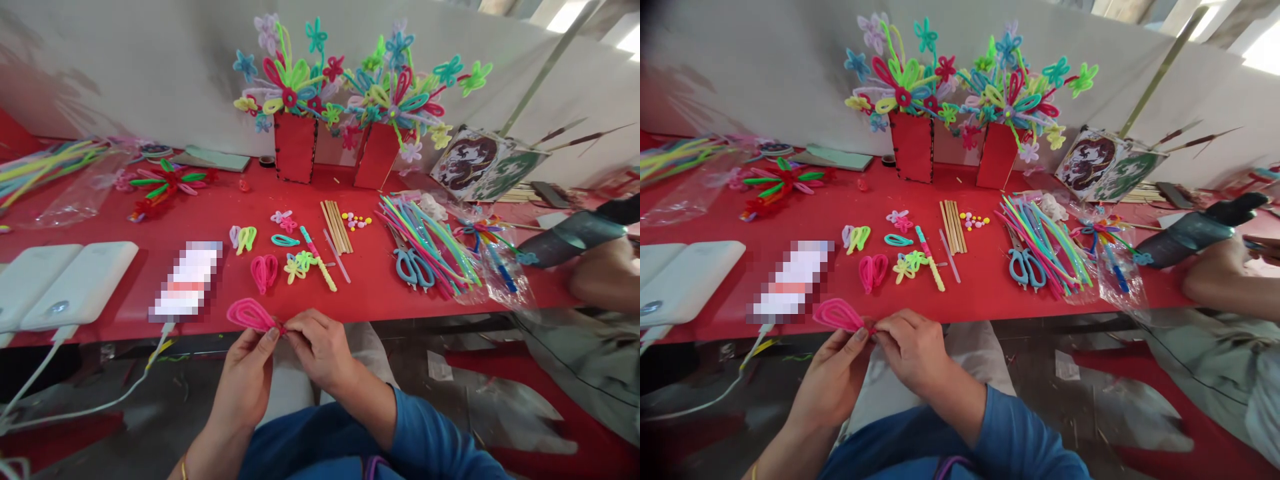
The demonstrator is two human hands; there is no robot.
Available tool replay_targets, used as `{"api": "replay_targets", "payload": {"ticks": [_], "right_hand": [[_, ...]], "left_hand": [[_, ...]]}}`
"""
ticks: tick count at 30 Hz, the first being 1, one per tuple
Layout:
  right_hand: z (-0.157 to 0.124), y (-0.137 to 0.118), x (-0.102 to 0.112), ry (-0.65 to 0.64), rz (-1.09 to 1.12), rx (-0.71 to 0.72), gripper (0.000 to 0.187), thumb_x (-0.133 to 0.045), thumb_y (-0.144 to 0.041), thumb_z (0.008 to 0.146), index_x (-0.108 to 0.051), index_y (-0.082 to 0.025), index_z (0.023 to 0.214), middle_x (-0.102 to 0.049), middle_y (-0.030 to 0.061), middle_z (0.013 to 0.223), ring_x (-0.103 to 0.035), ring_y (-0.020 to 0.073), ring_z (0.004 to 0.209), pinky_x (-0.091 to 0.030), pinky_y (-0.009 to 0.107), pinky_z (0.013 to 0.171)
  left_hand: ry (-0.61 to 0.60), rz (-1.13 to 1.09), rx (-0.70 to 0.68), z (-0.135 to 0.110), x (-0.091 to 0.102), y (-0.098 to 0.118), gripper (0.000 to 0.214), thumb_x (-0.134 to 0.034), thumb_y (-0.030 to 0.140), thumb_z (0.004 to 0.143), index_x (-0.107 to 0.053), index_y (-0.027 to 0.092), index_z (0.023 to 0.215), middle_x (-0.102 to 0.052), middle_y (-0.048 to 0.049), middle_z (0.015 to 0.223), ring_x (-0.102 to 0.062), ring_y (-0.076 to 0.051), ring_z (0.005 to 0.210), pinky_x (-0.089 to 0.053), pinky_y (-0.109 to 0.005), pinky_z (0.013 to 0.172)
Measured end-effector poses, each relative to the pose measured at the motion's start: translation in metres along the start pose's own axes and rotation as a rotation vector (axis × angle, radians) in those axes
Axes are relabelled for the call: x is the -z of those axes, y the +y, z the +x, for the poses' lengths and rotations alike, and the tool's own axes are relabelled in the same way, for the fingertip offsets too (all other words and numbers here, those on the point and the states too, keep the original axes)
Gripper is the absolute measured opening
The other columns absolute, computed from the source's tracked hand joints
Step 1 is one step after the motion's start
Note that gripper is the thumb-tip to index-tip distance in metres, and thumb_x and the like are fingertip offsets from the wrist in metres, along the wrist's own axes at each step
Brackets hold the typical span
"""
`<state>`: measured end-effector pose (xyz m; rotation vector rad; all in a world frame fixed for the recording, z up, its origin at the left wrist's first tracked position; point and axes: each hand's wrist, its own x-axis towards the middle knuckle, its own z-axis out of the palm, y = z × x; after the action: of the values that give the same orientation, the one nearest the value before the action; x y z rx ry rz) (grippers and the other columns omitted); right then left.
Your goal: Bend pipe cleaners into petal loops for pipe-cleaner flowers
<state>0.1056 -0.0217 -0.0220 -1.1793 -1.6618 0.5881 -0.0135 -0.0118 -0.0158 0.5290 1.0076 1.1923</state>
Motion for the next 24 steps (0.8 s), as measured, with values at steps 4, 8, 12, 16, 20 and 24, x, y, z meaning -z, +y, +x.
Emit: {"api": "replay_targets", "payload": {"ticks": [4,8,12,16,20,24], "right_hand": [[0.0,-0.002,-0.003,-0.029,0.105,-0.143,0.019,-0.047,-0.026,0.083,-0.057,-0.017,0.069,-0.056,0.0025,0.065,-0.051,0.012,0.06,-0.04,0.024,0.058],[-0.003,-0.007,-0.012,-0.159,0.85,-0.643,0.026,-0.054,-0.038,0.073,-0.046,-0.018,0.06,-0.043,-0.0044,0.05,-0.04,0.0073,0.041,-0.032,0.02,0.042],[-0.006,-0.005,-0.015,-0.274,1.191,-0.81,0.037,-0.065,-0.049,0.064,-0.048,-0.016,0.062,-0.042,-0.0061,0.048,-0.04,0.0052,0.036,-0.03,0.019,0.039],[-0.007,0.006,-0.008,-0.22,0.951,-0.722,0.047,-0.063,-0.06,0.065,-0.051,-0.016,0.073,-0.051,-0.0039,0.055,-0.048,0.0066,0.044,-0.035,0.018,0.043],[-0.008,0.013,-0.003,-0.205,0.886,-0.759,0.049,-0.065,-0.061,0.063,-0.051,-0.016,0.077,-0.051,-0.0052,0.055,-0.047,0.0061,0.044,-0.037,0.018,0.044],[-0.011,0.014,-0.005,-0.253,0.841,-0.773,0.046,-0.066,-0.058,0.062,-0.05,-0.016,0.071,-0.049,-0.0058,0.053,-0.046,0.0057,0.044,-0.037,0.018,0.045]], "left_hand": [[-0.006,0.037,-0.049,0.001,0.002,-0.002,0.02,-0.081,0.031,0.051,-0.07,0.022,0.065,-0.068,0.0051,0.062,-0.06,-0.008,0.065,-0.048,-0.016,0.066],[-0.069,0.11,-0.071,0.004,0.01,0.0,0.019,-0.081,0.029,0.05,-0.07,0.02,0.063,-0.068,0.0018,0.069,-0.06,-0.012,0.067,-0.049,-0.02,0.065],[-0.135,0.205,-0.015,0.005,0.014,0.005,0.023,-0.08,0.032,0.051,-0.069,0.018,0.064,-0.069,-0.0034,0.071,-0.063,-0.019,0.067,-0.051,-0.031,0.061],[-0.058,0.361,-0.056,0.015,0.023,0.013,0.024,-0.071,0.039,0.062,-0.067,0.018,0.072,-0.069,-0.0036,0.068,-0.064,-0.021,0.066,-0.051,-0.033,0.061],[0.097,0.598,-0.194,0.035,0.035,0.027,0.023,-0.069,0.039,0.064,-0.065,0.018,0.073,-0.068,-0.0006,0.065,-0.063,-0.018,0.068,-0.048,-0.029,0.066],[0.159,0.801,-0.306,0.058,0.034,0.039,0.03,-0.065,0.036,0.068,-0.059,0.021,0.093,-0.07,-0.0005,0.073,-0.067,-0.02,0.074,-0.048,-0.03,0.07]]}}
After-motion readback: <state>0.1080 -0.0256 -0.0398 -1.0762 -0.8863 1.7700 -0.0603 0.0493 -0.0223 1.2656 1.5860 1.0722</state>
